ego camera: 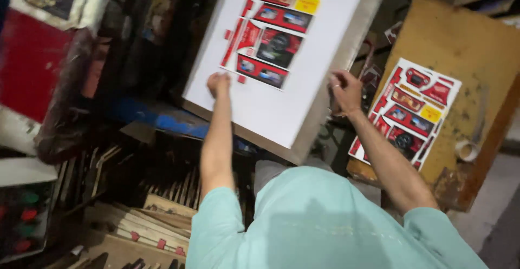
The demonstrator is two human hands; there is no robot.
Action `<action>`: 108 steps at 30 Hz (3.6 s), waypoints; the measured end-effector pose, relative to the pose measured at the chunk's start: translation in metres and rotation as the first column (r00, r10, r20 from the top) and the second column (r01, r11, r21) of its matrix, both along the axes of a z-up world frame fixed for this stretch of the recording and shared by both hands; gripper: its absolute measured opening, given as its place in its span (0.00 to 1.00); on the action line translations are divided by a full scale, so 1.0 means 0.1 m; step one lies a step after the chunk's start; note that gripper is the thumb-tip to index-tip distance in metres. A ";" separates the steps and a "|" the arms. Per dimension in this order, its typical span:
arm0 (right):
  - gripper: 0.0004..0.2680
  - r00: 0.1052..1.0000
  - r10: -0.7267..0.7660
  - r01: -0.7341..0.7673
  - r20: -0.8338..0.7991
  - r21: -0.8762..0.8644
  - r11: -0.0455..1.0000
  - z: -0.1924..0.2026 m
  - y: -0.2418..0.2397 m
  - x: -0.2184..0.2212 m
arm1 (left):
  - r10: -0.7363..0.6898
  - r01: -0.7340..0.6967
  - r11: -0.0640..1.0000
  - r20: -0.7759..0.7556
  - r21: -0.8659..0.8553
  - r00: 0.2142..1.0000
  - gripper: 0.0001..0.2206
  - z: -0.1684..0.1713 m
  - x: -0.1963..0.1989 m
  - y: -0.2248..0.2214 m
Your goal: Sorting and stacking printed paper or cardboard sheets from a production machine onto a table.
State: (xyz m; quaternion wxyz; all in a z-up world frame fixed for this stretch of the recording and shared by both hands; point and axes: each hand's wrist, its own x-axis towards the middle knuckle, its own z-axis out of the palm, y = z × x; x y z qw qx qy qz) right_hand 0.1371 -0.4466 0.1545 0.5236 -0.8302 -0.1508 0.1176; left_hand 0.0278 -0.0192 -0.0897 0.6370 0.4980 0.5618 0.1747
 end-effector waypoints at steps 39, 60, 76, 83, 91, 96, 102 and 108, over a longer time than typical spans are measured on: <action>0.20 0.550 0.102 0.549 -0.829 0.451 0.703 -1.38 -4.64 -1.52 | -0.922 0.835 0.321 0.349 0.448 0.167 0.19 2.57 -0.03 -5.89; 0.17 0.854 -0.315 0.346 -0.415 -0.001 0.938 -1.13 0.38 0.01 | -0.259 0.260 0.966 -0.043 0.014 0.965 0.11 1.42 0.19 -1.14; 0.06 0.969 -0.221 0.220 0.107 0.030 0.975 -0.09 -0.48 0.01 | 0.070 -0.053 0.991 0.141 -0.123 0.987 0.07 0.43 -0.44 -0.19; 0.19 0.916 -0.398 0.221 -0.048 -0.768 0.601 -1.21 -1.96 -1.00 | -0.298 0.242 0.954 0.482 0.175 0.824 0.14 3.07 -1.11 -1.17; 0.19 0.989 -0.149 0.071 0.015 -0.923 0.379 -1.45 -2.14 -1.26 | -0.667 0.630 0.745 0.243 0.219 0.704 0.14 2.82 -0.77 -2.57; 0.12 0.871 -0.302 0.033 -0.388 -0.566 0.824 -1.46 -2.60 -1.13 | -0.941 0.932 0.264 0.277 0.247 0.193 0.19 1.29 -0.57 -4.02; 0.22 0.840 -0.003 0.055 -0.543 0.079 0.995 -1.98 -3.46 -1.17 | -0.977 0.996 -0.014 0.213 0.090 -0.033 0.24 0.55 -0.56 -5.59; 0.22 0.889 -0.414 0.253 -0.194 -0.545 0.799 -1.01 -4.37 -1.50 | -0.933 0.919 0.351 -0.022 0.176 0.360 0.20 1.25 -0.14 -6.03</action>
